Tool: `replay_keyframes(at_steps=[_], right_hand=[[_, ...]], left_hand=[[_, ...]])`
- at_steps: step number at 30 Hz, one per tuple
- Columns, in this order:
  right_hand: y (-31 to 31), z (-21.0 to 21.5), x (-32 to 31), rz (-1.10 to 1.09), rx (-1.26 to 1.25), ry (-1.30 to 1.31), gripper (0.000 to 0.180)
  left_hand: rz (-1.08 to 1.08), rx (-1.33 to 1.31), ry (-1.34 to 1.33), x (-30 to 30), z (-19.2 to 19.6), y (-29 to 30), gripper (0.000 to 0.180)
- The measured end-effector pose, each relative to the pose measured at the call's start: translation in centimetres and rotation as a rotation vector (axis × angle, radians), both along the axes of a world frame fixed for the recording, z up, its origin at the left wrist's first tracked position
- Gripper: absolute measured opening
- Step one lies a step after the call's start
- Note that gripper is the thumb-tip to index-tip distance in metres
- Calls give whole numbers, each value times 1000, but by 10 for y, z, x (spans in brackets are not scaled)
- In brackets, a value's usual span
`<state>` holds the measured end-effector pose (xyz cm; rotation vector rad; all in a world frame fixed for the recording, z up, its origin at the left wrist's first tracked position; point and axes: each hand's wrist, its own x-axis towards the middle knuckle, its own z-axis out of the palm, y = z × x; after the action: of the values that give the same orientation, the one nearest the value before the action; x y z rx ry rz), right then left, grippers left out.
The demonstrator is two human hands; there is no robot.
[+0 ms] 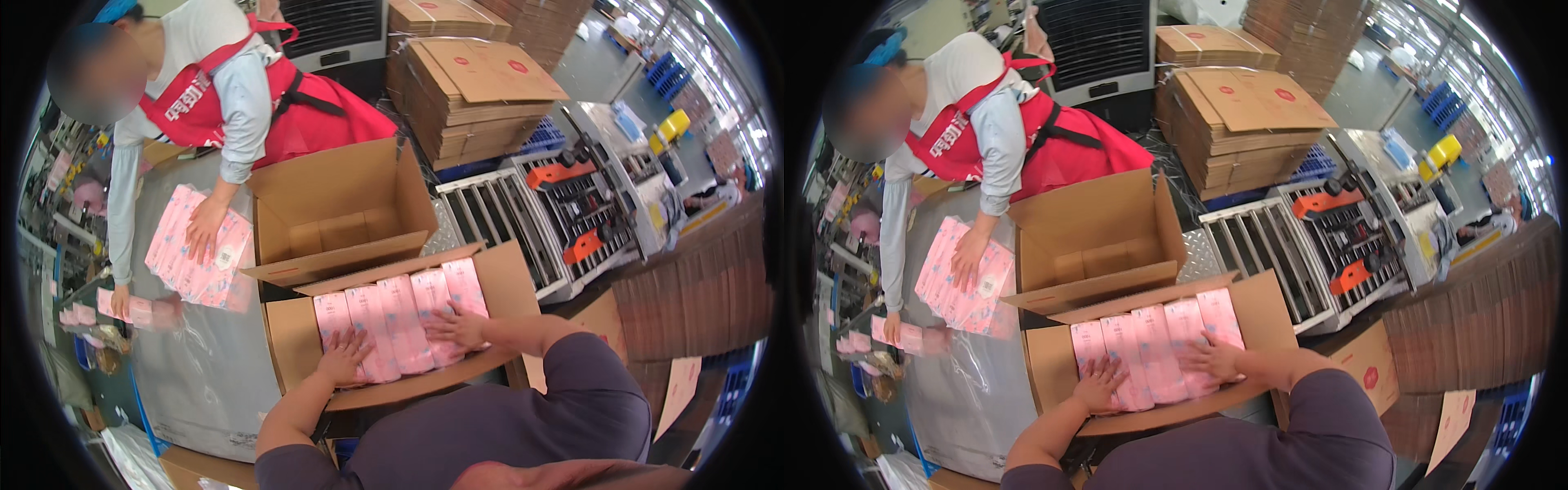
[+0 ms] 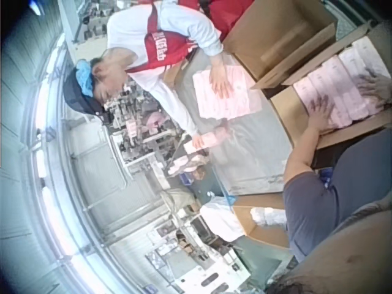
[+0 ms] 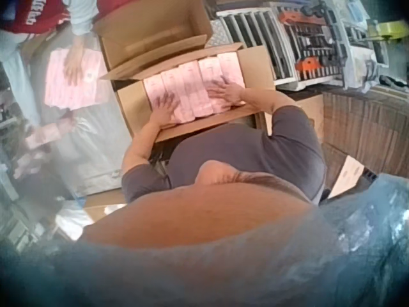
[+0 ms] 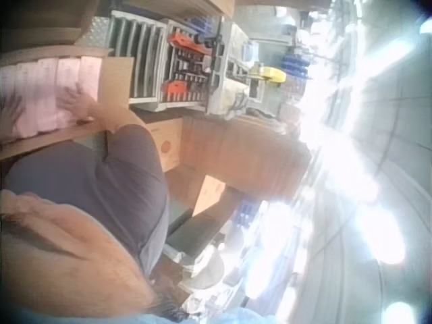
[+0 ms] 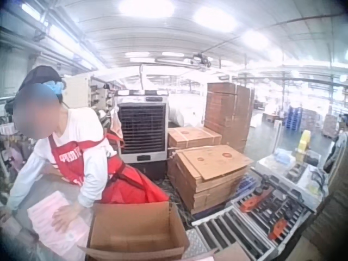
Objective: The person packs pink wrapped items into cardboard boxes and pushes the boxes onto a conveyor belt.
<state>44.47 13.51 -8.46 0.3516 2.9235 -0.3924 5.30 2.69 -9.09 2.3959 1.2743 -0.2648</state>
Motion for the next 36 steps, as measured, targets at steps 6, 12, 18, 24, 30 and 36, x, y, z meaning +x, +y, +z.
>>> replay_keyframes(at_steps=[6, 12, 18, 24, 30, 36], right_hand=[[40, 65, 42, -927, 343, 185, 74], [9, 55, 138, -1613, -58, -79, 53], [-9, 75, 125, -1640, 122, -158, 46], [-12, 99, 37, -1350, -94, -212, 77], [-3, 16, -37, -1036, -440, -375, 89], [26, 58, -33, -797, -342, -281, 72]], left_hand=[[855, 295, -223, -59, -7, -5, 98], [1189, 56, -383, -71, -14, -19, 106], [1068, 102, -451, -96, 10, -21, 111], [1153, -136, -544, -103, 31, -19, 109], [325, -240, -579, -8, 97, -20, 92], [136, -284, -113, 31, 88, 54, 109]])
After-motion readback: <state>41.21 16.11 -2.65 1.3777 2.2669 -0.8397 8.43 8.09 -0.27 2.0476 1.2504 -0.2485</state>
